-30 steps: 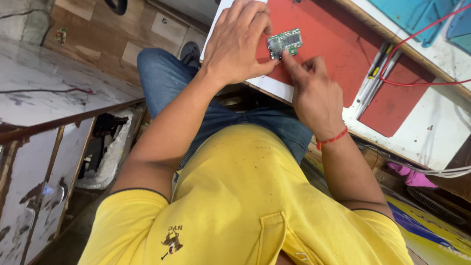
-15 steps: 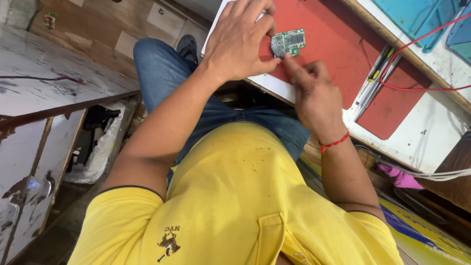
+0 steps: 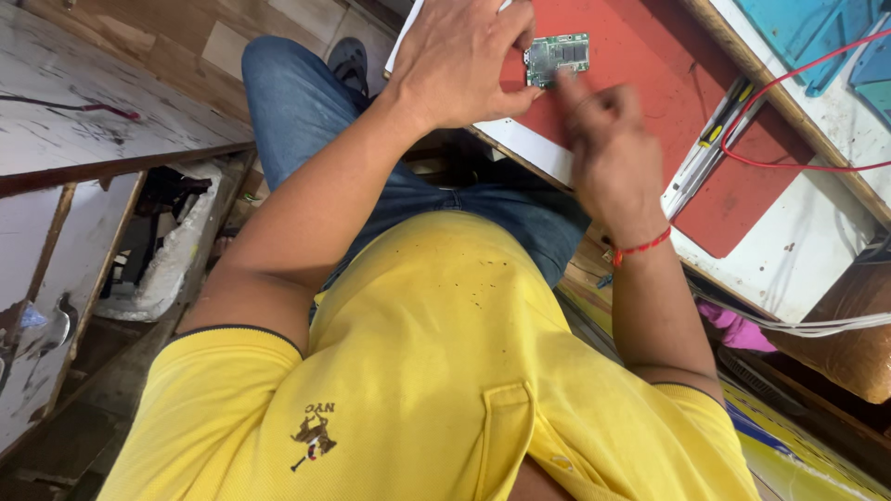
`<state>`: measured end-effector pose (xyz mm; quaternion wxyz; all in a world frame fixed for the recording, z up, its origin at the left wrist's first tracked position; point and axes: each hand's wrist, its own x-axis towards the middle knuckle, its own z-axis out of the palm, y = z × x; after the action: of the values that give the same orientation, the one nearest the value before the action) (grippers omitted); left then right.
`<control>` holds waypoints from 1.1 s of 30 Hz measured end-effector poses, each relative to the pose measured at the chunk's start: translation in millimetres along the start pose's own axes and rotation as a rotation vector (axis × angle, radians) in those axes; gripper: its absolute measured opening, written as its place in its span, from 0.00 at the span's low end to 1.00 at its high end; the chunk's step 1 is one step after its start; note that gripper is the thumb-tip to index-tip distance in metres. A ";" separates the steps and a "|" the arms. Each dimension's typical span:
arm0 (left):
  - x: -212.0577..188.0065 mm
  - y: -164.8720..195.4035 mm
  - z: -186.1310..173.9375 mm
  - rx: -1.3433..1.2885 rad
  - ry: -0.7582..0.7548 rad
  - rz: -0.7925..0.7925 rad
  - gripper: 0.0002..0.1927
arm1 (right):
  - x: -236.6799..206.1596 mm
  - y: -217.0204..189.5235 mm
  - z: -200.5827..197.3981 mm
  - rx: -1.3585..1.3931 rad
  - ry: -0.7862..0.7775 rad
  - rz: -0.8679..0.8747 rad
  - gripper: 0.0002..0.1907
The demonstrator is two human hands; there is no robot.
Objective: The person uses a hot air gun to blow air onto a small circuit board, then scrapes the board's surface with a small purple tool. The person repeatedly scrapes different areas of the board while holding it steady on a red mat.
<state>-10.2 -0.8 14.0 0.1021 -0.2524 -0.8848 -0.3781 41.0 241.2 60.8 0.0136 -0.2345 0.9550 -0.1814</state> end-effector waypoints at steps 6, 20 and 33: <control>-5.2 -1.0 6.6 -0.012 -0.084 -0.119 0.23 | -4.2 5.3 1.2 -0.092 0.094 0.136 0.26; -3.6 1.7 4.5 0.001 0.001 -0.034 0.22 | -0.8 11.7 -3.6 -0.068 0.073 0.074 0.27; -1.6 1.4 2.5 -0.013 -0.016 0.003 0.23 | 0.9 5.4 -3.6 -0.051 0.012 0.043 0.29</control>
<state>-8.1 1.2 12.5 0.0941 -0.2575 -0.8826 -0.3819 37.4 246.5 62.3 0.0056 -0.2129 0.9642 -0.1581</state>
